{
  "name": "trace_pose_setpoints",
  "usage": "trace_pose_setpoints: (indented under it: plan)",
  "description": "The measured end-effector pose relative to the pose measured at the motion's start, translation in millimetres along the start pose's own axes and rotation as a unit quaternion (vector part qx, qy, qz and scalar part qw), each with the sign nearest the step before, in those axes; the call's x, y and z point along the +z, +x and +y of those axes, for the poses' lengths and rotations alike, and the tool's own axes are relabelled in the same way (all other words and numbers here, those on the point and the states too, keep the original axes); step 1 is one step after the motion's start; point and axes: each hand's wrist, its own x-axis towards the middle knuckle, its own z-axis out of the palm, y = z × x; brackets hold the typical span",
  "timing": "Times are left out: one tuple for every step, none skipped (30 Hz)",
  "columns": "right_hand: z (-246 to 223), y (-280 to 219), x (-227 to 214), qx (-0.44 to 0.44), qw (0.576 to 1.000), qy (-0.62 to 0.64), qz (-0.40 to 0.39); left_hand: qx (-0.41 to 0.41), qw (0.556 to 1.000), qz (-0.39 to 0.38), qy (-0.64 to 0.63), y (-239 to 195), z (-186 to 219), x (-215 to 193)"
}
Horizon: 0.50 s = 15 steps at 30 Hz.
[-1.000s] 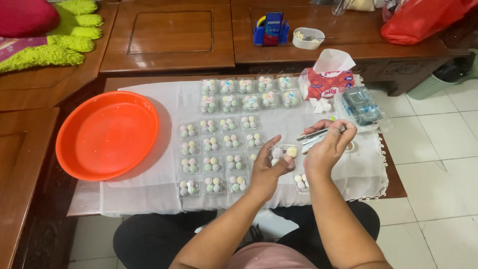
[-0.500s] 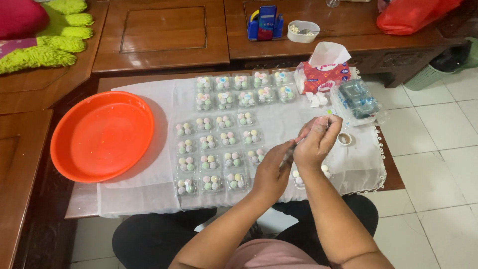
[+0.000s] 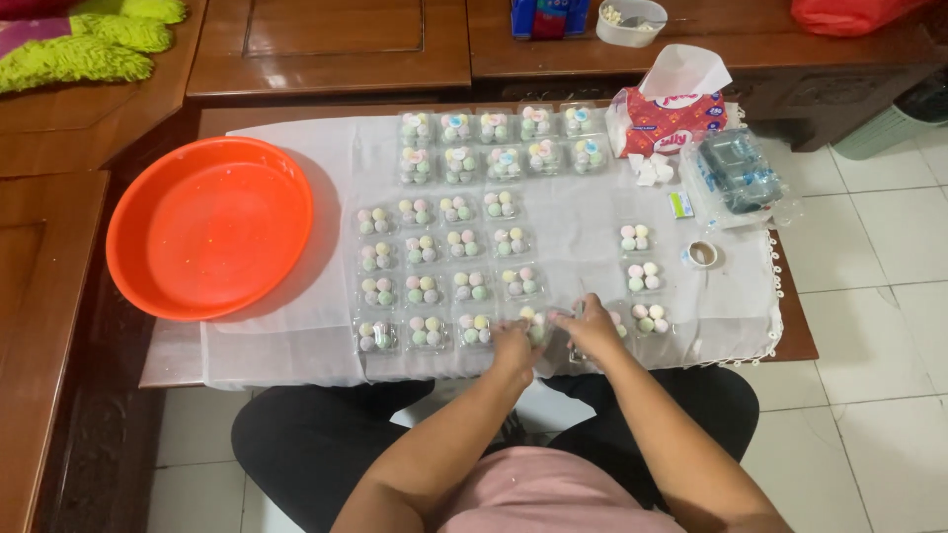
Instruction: Sealing small plastic containers of candies using a stapler and applying stickers
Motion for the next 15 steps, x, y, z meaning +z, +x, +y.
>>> trace_pose_setpoints:
  plan:
    - [4.9,5.1,6.2,0.003,1.0,0.0,-0.002,-0.002,1.0,0.002,0.001,-11.7,2.7,1.6]
    - [9.8,10.1,12.1,0.024,0.999,-0.044,-0.001,-0.001,0.999,-0.031,0.022,-23.4,5.6,3.5]
    - [13.6,15.8,18.2,0.044,0.995,-0.086,0.0,0.001,0.997,-0.065,0.043,-34.6,9.8,5.9]
    - [20.8,25.2,21.8,0.045,0.995,-0.085,-0.002,0.0,0.997,-0.063,0.044,-39.7,9.8,0.9]
    - [27.4,35.2,25.9,0.034,0.994,-0.102,0.005,-0.006,0.992,-0.082,0.094,-44.2,10.5,-4.1]
    - [34.1,45.3,29.9,0.022,0.993,-0.118,0.011,-0.012,0.984,-0.101,0.144,-48.8,11.3,-8.9]
    - [26.5,39.8,26.4,0.023,0.993,-0.117,0.011,-0.013,0.984,-0.1,0.145,-55.6,12.0,-12.1]
    - [19.0,34.3,22.7,0.003,0.991,-0.134,0.004,0.014,0.975,-0.09,0.202,-62.3,12.7,-15.2]
    - [11.4,29.4,19.3,-0.019,0.988,-0.151,-0.003,0.04,0.962,-0.078,0.258,-68.6,13.5,-18.4]
    - [5.2,22.9,18.5,-0.018,0.989,-0.149,-0.004,0.04,0.962,-0.077,0.259,-69.4,21.7,-20.5]
    - [-0.3,15.6,17.5,-0.023,0.989,-0.144,-0.021,0.104,0.936,-0.086,0.326,-70.9,29.4,-22.7]
    - [-5.9,8.5,16.2,-0.028,0.989,-0.139,-0.038,0.167,0.901,-0.094,0.389,-72.2,37.3,-24.6]
    - [-7.8,7.0,15.9,-0.027,0.989,-0.138,-0.037,0.167,0.9,-0.095,0.391,-82.8,50.4,-16.9]
    - [-9.6,5.7,15.3,-0.034,0.987,-0.149,-0.044,0.227,0.874,-0.089,0.419,-93.2,63.4,-8.8]
    - [-10.0,3.4,14.0,-0.039,0.985,-0.16,-0.051,0.286,0.844,-0.084,0.445,-104.2,75.0,-0.4]
